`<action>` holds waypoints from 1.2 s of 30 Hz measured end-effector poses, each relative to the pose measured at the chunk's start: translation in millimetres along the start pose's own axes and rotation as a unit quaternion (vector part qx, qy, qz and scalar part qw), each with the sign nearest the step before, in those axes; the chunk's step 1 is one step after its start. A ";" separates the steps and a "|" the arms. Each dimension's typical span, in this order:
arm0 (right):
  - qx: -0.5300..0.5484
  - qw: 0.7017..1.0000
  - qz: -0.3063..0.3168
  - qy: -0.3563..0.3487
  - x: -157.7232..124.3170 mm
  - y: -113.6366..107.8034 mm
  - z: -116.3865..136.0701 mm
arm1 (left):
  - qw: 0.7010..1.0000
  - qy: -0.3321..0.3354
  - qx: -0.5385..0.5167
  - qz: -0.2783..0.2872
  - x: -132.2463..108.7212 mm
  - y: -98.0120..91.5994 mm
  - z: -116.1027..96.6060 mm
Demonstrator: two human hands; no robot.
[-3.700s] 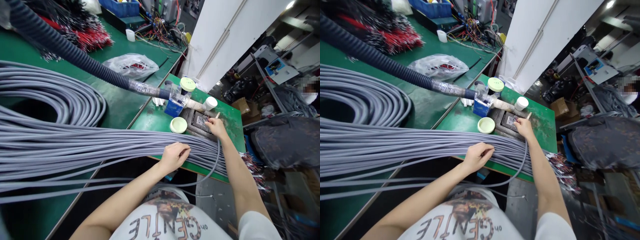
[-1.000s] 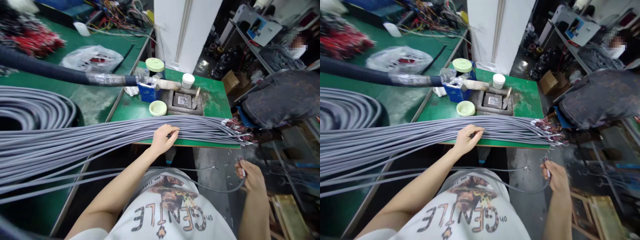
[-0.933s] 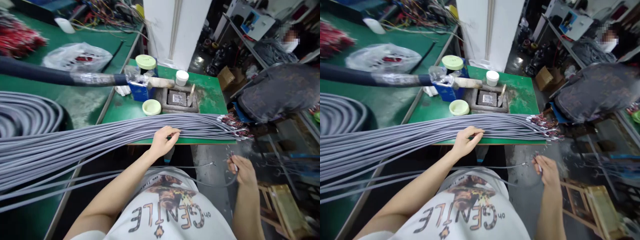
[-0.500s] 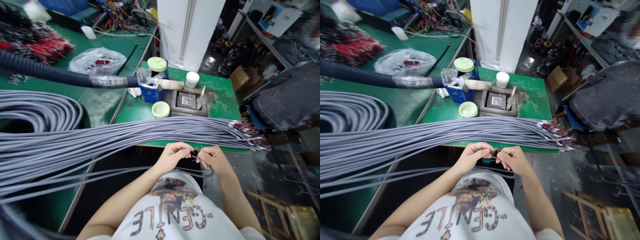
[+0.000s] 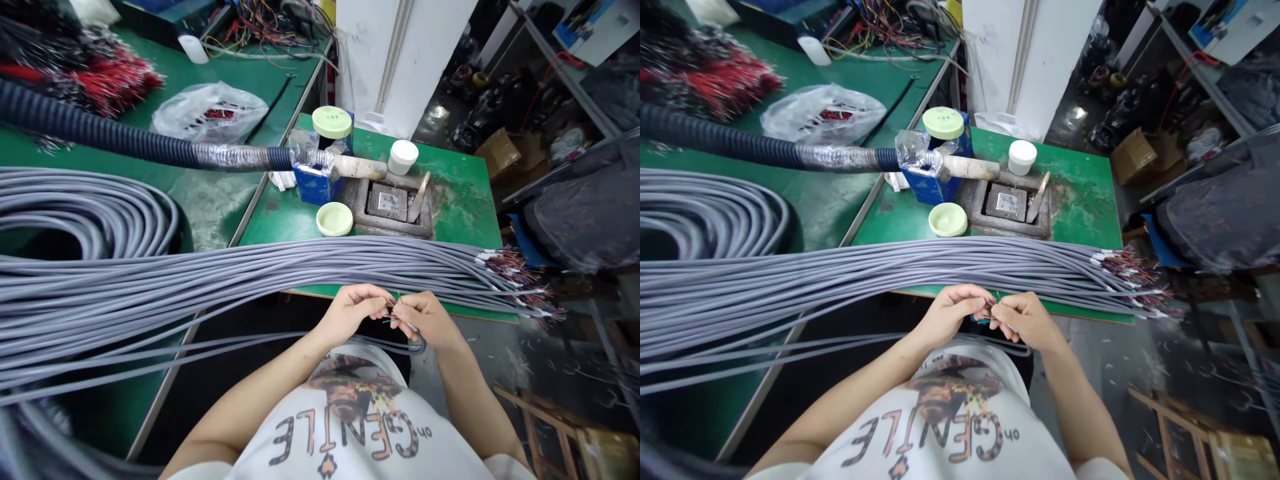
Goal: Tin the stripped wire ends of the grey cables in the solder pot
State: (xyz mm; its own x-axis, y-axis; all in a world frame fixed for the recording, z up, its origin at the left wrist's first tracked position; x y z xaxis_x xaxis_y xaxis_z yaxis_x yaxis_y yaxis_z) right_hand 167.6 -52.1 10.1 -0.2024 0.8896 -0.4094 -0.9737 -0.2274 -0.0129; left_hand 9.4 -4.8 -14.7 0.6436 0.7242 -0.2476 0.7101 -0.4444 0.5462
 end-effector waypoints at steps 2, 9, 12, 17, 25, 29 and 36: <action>0.014 1.000 0.004 0.007 2.5 -0.3 -0.8 | 1.000 -0.006 -0.008 -0.003 1.3 -0.7 1.0; 0.046 0.999 0.016 0.013 6.2 -2.1 -5.4 | 1.000 -0.021 -0.021 -0.010 3.9 -2.7 4.2; 0.051 0.998 0.018 0.016 7.3 -1.8 -6.9 | 0.999 -0.022 -0.024 -0.010 4.6 -2.5 5.6; 0.053 0.998 0.018 0.017 8.1 0.4 -4.1 | 1.000 -0.016 -0.010 -0.006 5.2 -1.3 4.4; -0.013 0.965 -0.252 0.073 -87.6 -88.2 -61.5 | 0.936 0.154 0.303 -0.086 -7.5 -27.0 -28.3; -0.302 0.826 -0.421 0.221 -155.8 -140.8 -116.0 | 0.811 0.273 0.517 -0.013 -2.0 -21.6 -25.8; -0.161 0.945 -0.238 0.154 -120.9 -67.1 -132.8 | 0.620 0.250 0.742 0.045 18.4 26.7 10.8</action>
State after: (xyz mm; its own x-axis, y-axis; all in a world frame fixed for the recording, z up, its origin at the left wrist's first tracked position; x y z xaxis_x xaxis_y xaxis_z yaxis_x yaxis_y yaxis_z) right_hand 271.3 -197.0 -60.7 0.3382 0.7760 -0.5325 -0.8543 0.0158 -0.5195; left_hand 43.3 -9.0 -13.3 0.7941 0.5691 0.2132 0.3975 -0.2210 -0.8906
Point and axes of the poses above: each hand's wrist, its own x-axis towards the middle knuckle, its own y-axis out of the palm, z = x × y, the point moved 2 cm from there along x, towards the middle knuckle
